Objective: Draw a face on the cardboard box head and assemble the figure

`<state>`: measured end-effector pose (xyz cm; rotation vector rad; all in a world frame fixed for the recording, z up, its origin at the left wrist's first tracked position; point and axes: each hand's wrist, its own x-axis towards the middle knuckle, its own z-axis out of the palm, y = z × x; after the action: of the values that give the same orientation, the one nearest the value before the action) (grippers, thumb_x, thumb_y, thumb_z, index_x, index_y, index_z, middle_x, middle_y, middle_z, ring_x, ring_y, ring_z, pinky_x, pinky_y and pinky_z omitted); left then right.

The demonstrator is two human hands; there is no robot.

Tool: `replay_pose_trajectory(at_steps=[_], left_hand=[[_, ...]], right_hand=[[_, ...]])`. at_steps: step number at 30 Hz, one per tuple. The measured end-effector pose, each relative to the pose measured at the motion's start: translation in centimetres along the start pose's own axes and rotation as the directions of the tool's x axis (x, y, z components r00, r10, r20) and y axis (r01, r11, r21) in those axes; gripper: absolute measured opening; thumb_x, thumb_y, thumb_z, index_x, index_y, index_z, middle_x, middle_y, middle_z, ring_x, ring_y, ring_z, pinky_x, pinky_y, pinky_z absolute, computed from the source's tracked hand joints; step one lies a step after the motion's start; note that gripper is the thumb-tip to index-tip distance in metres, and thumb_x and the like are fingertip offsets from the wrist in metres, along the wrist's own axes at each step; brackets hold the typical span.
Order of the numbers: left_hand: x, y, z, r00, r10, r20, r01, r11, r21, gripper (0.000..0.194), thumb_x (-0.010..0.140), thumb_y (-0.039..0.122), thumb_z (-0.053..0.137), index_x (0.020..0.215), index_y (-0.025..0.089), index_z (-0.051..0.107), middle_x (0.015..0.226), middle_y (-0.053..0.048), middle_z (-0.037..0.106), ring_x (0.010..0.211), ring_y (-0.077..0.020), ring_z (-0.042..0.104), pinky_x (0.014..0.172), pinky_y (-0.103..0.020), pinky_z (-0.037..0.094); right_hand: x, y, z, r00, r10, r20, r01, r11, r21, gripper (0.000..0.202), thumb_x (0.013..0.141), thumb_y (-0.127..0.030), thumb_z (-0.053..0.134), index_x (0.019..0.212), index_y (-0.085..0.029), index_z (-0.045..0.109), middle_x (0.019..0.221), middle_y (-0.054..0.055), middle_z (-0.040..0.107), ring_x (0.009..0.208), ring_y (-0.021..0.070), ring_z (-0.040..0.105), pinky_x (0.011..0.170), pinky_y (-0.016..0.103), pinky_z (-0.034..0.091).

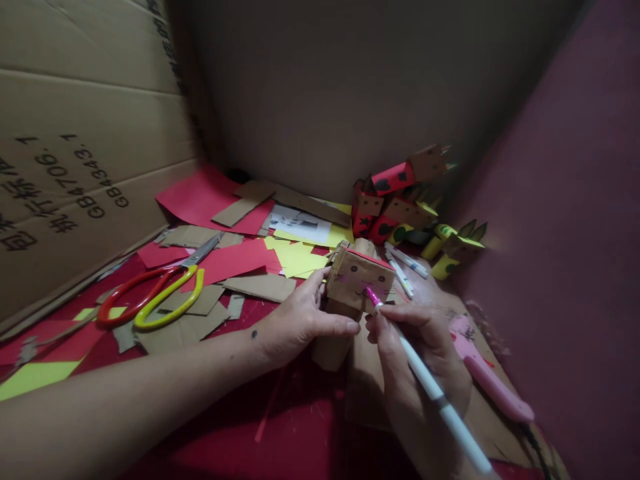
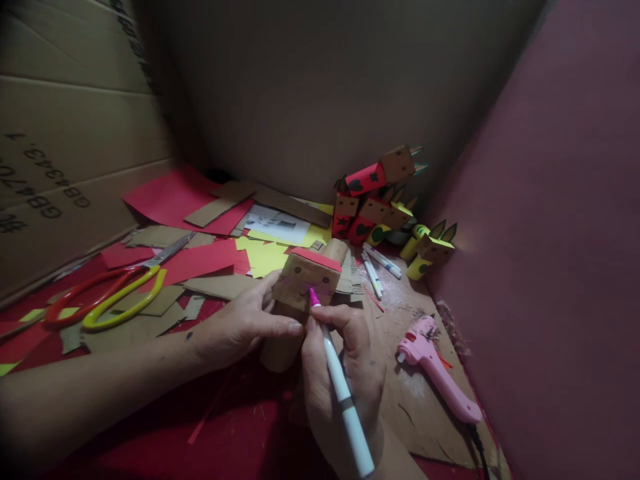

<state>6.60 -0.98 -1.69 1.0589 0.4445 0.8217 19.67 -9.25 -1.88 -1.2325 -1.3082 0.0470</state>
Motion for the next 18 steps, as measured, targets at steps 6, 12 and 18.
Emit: replay_pose_trajectory(at_steps=[6,12,18], left_hand=[[0.03,-0.06,-0.02,1.000,0.006,-0.019,-0.007,1.000,-0.014,0.072,0.059,0.011,0.084,0.122,0.019,0.049,0.121,-0.013,0.065,0.120,-0.0346,0.056,0.096,-0.044,0.043],[0.12,-0.15,-0.28,1.000,-0.015,-0.009,0.015,1.000,-0.006,0.074,0.060,0.014,0.086,0.125,0.018,0.050,0.122,-0.014,0.064,0.121,-0.0352,0.056,0.095,-0.044,0.044],[0.27,-0.17,-0.10,1.000,-0.023,-0.007,0.022,0.998,-0.065,0.070,0.058,0.013,0.085,0.120,0.017,0.053,0.119,-0.012,0.065,0.117,-0.0343,0.057,0.092,-0.043,0.045]], right_hand=[[0.08,-0.24,-0.18,1.000,-0.017,0.013,0.017,1.000,0.019,0.009,0.086,-0.018,0.063,0.093,-0.023,0.064,0.076,-0.001,0.068,0.058,0.0100,0.064,0.046,0.018,0.049],[0.55,-0.30,-0.14,0.999,-0.001,-0.052,0.007,0.993,0.116,0.007,0.086,-0.017,0.063,0.090,-0.023,0.063,0.075,-0.002,0.068,0.064,0.0124,0.068,0.047,0.019,0.049],[0.62,-0.28,-0.13,0.997,0.000,-0.080,0.013,0.986,0.165,0.008,0.085,-0.015,0.064,0.089,-0.022,0.064,0.075,-0.002,0.068,0.065,0.0134,0.068,0.045,0.020,0.049]])
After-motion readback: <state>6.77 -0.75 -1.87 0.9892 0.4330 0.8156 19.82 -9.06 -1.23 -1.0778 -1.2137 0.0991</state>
